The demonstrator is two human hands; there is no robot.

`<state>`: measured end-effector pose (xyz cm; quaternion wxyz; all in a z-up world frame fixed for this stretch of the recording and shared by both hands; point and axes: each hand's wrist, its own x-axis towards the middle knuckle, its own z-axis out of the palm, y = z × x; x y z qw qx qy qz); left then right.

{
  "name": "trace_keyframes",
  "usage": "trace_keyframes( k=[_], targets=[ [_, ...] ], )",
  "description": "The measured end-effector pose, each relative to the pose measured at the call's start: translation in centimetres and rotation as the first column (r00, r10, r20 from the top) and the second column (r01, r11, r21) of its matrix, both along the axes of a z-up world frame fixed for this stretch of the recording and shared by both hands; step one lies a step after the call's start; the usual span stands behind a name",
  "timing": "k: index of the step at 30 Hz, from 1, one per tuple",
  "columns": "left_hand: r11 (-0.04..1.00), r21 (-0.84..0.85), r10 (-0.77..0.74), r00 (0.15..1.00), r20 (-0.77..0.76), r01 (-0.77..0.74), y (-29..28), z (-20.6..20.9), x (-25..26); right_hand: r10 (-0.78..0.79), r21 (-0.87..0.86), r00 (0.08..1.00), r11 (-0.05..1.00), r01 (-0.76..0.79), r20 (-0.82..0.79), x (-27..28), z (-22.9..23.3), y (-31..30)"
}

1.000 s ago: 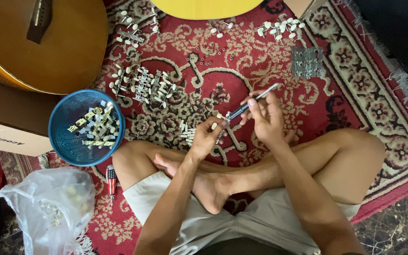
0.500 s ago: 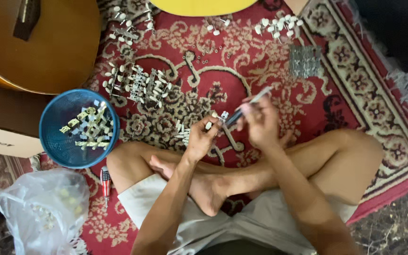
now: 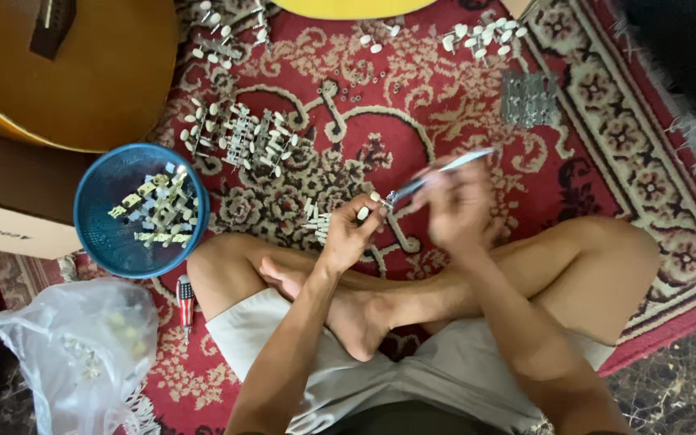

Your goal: The person sits on a rug assembling guitar tuning machines by inserting white plastic posts into metal casings and tightening them with a screwdriver. They handle multiple tuners one at a time, placing completed units on the floor.

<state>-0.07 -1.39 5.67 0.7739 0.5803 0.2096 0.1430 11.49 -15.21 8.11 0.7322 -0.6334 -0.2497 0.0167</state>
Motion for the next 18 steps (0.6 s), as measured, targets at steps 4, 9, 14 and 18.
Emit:
trace_keyframes(
  k=[4, 9, 14, 18],
  targets=[
    [0.998, 0.069, -0.005, 1.000, 0.025, 0.003, 0.4, -2.7, 0.4, 0.109, -0.065, 0.992, 0.991, -0.113, -0.055, -1.1, -0.3, 0.1],
    [1.000, 0.003, -0.003, 1.000, 0.025, 0.003, 0.1, -1.7, 0.1, -0.023, 0.067, 1.000, 0.997, 0.024, -0.003, -0.6, 2.9, 0.0],
    [0.996, 0.083, -0.024, 0.999, 0.039, 0.021, 0.4, -3.6, 0.4, 0.064, -0.010, 0.997, 0.998, -0.064, 0.050, -0.8, 0.8, 0.1],
    [0.983, 0.182, 0.003, 0.996, 0.093, -0.020, 0.3, -1.7, 0.1, 0.102, -0.021, 0.992, 0.995, -0.101, 0.072, -0.6, 0.5, 0.2]
  ],
)
